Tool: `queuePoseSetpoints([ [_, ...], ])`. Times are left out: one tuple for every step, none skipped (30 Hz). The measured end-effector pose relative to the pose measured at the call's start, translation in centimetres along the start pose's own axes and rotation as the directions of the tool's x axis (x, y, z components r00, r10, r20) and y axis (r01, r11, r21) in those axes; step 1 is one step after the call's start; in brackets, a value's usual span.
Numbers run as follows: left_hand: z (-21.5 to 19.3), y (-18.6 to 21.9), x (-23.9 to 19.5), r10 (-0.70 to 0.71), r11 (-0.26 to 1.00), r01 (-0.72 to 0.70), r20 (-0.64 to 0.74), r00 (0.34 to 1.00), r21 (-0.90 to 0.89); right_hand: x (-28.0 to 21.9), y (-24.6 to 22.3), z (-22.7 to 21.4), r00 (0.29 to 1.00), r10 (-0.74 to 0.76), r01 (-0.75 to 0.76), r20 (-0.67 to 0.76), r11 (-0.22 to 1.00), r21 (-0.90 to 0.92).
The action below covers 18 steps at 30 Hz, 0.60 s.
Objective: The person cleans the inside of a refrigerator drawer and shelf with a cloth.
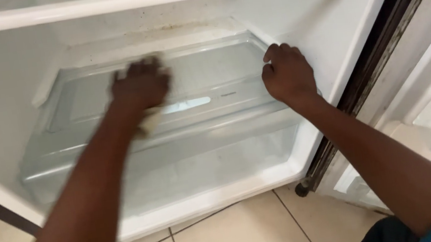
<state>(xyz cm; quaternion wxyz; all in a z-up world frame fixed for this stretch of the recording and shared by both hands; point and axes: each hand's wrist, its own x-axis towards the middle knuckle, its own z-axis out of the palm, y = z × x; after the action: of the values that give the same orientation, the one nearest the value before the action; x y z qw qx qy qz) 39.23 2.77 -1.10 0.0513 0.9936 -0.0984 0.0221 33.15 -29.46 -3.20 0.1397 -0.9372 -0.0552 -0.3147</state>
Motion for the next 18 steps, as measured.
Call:
queuePoseSetpoints([
  [0.0,-2.3,-0.8,-0.059,0.998,0.059,-0.023,0.998,-0.005,0.0,0.3,0.0,1.0,-0.004,0.004,0.001,1.0,-0.019],
  [-0.5,-3.5,-2.1,-0.058,0.998,0.058,-0.019,0.998,-0.003,-0.1,0.1,0.0,1.0,-0.001,0.001,0.004,1.0,-0.017],
  [-1.1,-4.6,-3.5,-0.131,0.991,0.131,-0.006,0.991,-0.038,-0.1,0.0,-0.2,1.0,0.021,-0.02,0.022,1.0,-0.013],
  [-1.6,-5.8,-4.8,-0.203,0.977,0.203,0.009,0.979,-0.071,-0.1,-0.2,-0.3,0.998,0.042,-0.042,0.039,0.999,-0.009],
  [-1.6,-6.4,-5.1,-0.209,0.975,0.21,0.011,0.978,-0.067,-0.1,-0.2,-0.2,0.998,0.04,-0.04,0.043,0.999,-0.002],
  [-1.6,-7.1,-5.4,-0.238,0.969,0.237,-0.008,0.971,-0.074,-0.1,-0.2,-0.1,1.0,0.027,-0.027,0.015,1.0,-0.012],
  [-1.7,-7.9,-5.6,-0.263,0.962,0.26,-0.027,0.964,-0.077,-0.1,-0.2,0.0,1.0,0.019,-0.02,-0.014,1.0,-0.019],
  [-1.8,-7.6,-4.9,-0.266,0.962,0.264,-0.026,0.964,-0.066,0.0,-0.6,0.0,1.0,0.024,-0.024,-0.014,1.0,-0.009],
  [-1.3,-7.1,-4.4,-0.244,0.96,0.237,-0.03,0.969,-0.147,-0.1,-0.6,-0.2,0.999,0.038,-0.038,-0.003,0.999,-0.018],
  [-0.8,-6.7,-3.9,-0.224,0.951,0.21,-0.036,0.974,-0.228,-0.2,-0.7,-0.3,0.999,0.052,-0.052,0.007,0.998,-0.028],
  [0.0,-4.5,-3.2,-0.232,0.948,0.218,-0.034,0.972,-0.231,-0.2,-0.3,-0.2,0.999,0.045,-0.045,0.012,0.999,-0.026],
  [0.7,-2.5,-2.4,-0.159,0.958,0.133,-0.082,0.984,-0.256,-0.2,0.0,-0.1,1.0,0.031,-0.031,-0.002,0.999,-0.026],
  [1.0,-1.0,-1.7,-0.085,0.963,0.047,-0.135,0.987,-0.265,0.0,-0.1,0.3,1.0,0.022,-0.023,-0.02,1.0,-0.018],
  [1.1,1.7,-1.9,-0.093,0.965,0.056,-0.136,0.986,-0.257,-0.1,-0.7,0.3,1.0,0.02,-0.02,-0.02,1.0,-0.005],
  [1.3,4.9,-1.8,-0.025,0.972,-0.006,-0.131,0.991,-0.236,-0.1,-0.8,-0.1,0.999,0.039,-0.039,0.008,0.999,0.003],
  [1.5,8.2,-1.7,0.043,0.974,-0.069,-0.123,0.991,-0.216,-0.1,-0.7,-0.5,0.998,0.057,-0.057,0.037,0.998,0.012],
  [1.6,9.0,-2.0,0.048,0.972,-0.076,-0.127,0.991,-0.222,0.0,-0.5,-0.2,0.998,0.058,-0.058,0.034,0.998,0.003],
  [1.7,9.8,-2.3,0.08,0.977,-0.107,-0.151,0.985,-0.184,0.1,-0.2,0.1,1.0,0.031,-0.031,-0.001,0.999,0.004],
])
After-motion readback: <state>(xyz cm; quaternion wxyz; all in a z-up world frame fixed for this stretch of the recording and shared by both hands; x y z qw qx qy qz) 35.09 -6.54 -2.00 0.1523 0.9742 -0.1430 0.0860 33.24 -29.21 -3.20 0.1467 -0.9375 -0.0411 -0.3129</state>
